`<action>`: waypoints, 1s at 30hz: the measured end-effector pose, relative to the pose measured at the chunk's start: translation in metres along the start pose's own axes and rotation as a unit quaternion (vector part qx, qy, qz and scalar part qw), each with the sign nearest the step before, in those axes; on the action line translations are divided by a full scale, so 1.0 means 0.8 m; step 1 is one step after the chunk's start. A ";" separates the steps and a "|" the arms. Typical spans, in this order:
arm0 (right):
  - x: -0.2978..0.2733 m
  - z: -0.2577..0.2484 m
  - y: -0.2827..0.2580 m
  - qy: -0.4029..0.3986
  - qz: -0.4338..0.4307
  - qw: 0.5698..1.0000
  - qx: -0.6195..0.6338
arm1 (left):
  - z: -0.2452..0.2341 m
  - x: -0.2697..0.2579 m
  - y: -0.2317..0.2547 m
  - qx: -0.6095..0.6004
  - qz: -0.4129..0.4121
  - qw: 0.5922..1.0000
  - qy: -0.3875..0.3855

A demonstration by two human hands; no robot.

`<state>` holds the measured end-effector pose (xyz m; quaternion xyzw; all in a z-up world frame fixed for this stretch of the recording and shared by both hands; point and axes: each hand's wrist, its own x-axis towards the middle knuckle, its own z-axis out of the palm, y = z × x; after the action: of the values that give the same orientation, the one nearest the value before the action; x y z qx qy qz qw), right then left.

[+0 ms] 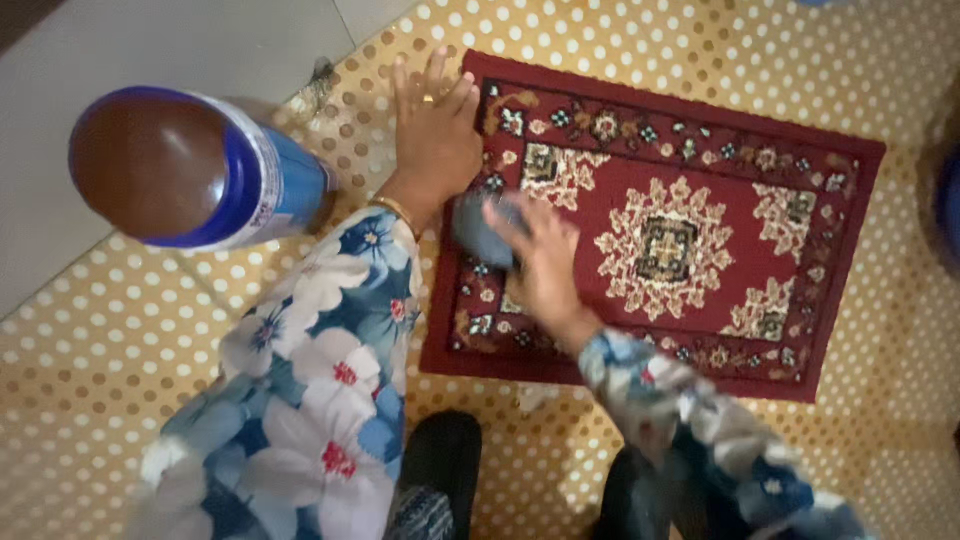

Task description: The person scrubs a red patterned mat on a tiled floor using a brush and water. They repeatedly pour water from a blue cup onto the mat and scrub it with the brush, occasionally adjusting the mat's position.

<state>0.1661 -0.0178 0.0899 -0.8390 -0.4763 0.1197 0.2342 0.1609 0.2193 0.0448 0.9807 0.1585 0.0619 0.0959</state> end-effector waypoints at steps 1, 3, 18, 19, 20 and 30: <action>-0.024 0.000 -0.013 -0.027 -0.006 0.999 0.020 | -0.009 0.000 0.005 0.017 0.002 1.000 0.004; -0.082 -0.004 -0.034 -0.048 -0.039 0.997 0.040 | -0.027 0.008 0.016 0.028 -0.013 0.999 -0.031; -0.027 -0.116 0.083 -0.039 0.054 0.994 0.092 | -0.010 0.011 0.061 0.002 0.047 0.989 -0.144; 0.013 -0.121 0.109 -0.021 0.013 0.999 0.032 | -0.012 0.013 0.063 -0.011 0.014 0.978 -0.207; 0.046 -0.124 0.133 -0.002 0.009 1.000 0.008 | -0.013 0.016 0.064 -0.011 0.020 0.978 -0.209; 0.121 -0.019 0.159 0.129 0.156 0.979 0.025 | 0.009 0.004 0.045 -0.021 0.047 0.986 -0.157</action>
<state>0.3174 0.0047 0.0405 -0.9052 -0.3025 0.0574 0.2930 0.1757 0.1856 0.0452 0.9824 0.0942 -0.0857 0.1368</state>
